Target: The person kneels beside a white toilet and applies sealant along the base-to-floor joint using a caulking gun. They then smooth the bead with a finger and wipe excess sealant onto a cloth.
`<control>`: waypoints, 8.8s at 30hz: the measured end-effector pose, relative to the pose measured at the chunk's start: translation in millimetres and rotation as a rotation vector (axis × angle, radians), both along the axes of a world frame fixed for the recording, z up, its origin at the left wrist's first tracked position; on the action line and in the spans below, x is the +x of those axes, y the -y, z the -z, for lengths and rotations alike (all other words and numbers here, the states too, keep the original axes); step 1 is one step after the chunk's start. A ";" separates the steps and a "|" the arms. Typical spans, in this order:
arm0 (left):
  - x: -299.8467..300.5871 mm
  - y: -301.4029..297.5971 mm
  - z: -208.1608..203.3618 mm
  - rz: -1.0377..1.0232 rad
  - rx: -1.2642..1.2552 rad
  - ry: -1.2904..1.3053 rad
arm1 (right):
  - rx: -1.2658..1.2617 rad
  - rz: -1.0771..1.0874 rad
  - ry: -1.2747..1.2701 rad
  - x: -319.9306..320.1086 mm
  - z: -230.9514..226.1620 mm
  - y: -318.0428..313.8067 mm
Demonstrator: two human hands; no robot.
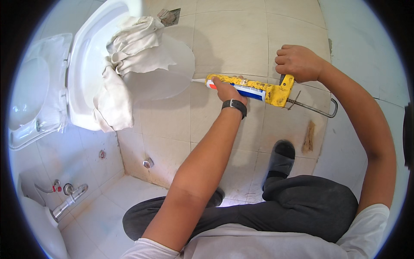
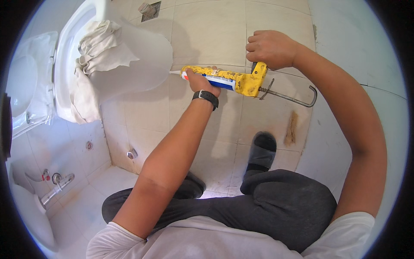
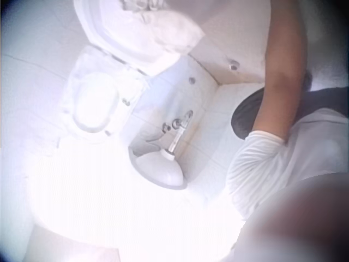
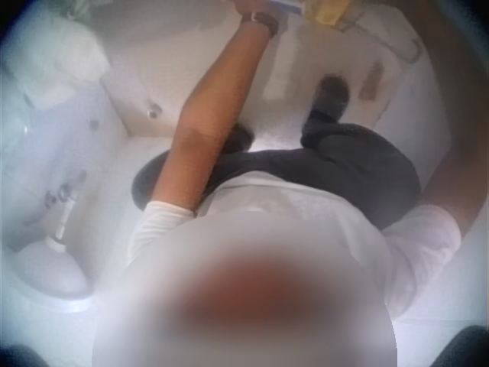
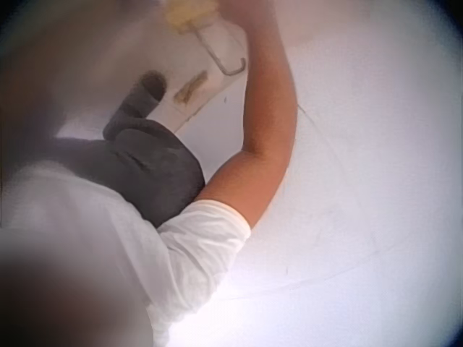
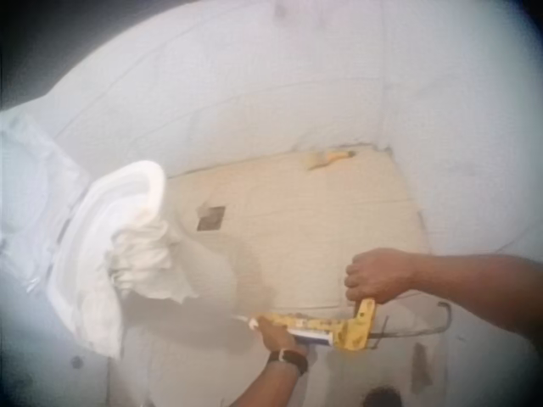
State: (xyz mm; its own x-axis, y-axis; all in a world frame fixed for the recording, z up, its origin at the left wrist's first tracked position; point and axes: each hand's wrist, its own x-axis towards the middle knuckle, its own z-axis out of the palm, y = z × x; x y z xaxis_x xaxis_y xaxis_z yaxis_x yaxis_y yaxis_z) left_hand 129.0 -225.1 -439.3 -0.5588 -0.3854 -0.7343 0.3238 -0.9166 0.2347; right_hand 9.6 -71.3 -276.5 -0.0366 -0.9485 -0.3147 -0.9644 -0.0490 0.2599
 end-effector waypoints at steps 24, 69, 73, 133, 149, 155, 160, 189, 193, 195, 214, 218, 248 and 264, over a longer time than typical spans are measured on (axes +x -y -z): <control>-42.7 53.3 -46.2 0.597 -0.419 -0.408 | -0.978 0.951 1.575 71.3 51.1 -45.7; -86.5 72.5 8.4 0.474 -0.397 -0.114 | -0.883 1.181 1.702 5.8 115.3 -6.7; -88.7 73.3 7.7 0.445 -0.383 -0.089 | -0.874 1.217 1.693 4.0 113.9 -4.5; -79.7 75.0 -86.8 0.343 -0.073 -0.189 | -0.796 1.318 1.577 65.9 -6.0 19.8; -76.0 71.1 -68.8 0.338 -0.068 -0.134 | -0.766 1.297 1.672 92.8 22.3 20.9; -84.8 78.4 -69.0 0.386 -0.046 -0.068 | -0.507 0.931 1.380 70.1 11.4 -3.7; -79.6 83.6 -64.7 0.418 -0.056 -0.030 | 0.341 0.675 0.477 -31.8 -36.4 -27.1; -65.6 85.1 -52.6 0.415 -0.170 0.035 | 0.169 -0.203 0.245 71.5 13.2 81.7; -65.7 85.2 -50.4 0.432 -0.174 0.044 | 0.341 -0.129 0.301 67.1 18.2 85.5; -64.6 86.2 -49.1 0.439 -0.178 0.020 | 0.387 -0.112 0.307 68.3 16.8 88.6; -55.6 89.9 -49.9 0.489 -0.230 0.080 | 0.521 -0.105 0.348 86.8 8.1 105.4; -55.3 88.2 -50.2 0.462 -0.241 0.074 | 0.513 -0.124 0.358 85.1 12.3 104.9; -41.3 90.3 -47.9 0.573 -0.324 0.144 | 0.443 -0.134 0.498 97.8 19.9 109.8; -41.7 89.4 -55.4 0.642 -0.356 0.236 | 0.342 -0.205 0.625 91.2 21.4 108.2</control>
State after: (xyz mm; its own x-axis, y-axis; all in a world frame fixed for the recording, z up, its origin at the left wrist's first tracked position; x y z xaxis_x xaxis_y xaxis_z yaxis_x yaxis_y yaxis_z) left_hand 87.2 -314.4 -383.9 -0.5965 -0.2741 -0.7543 -0.3417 -0.7637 0.5477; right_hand 100.8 -179.6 -297.9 0.4135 -0.7624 -0.4977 -0.8902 -0.2237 -0.3970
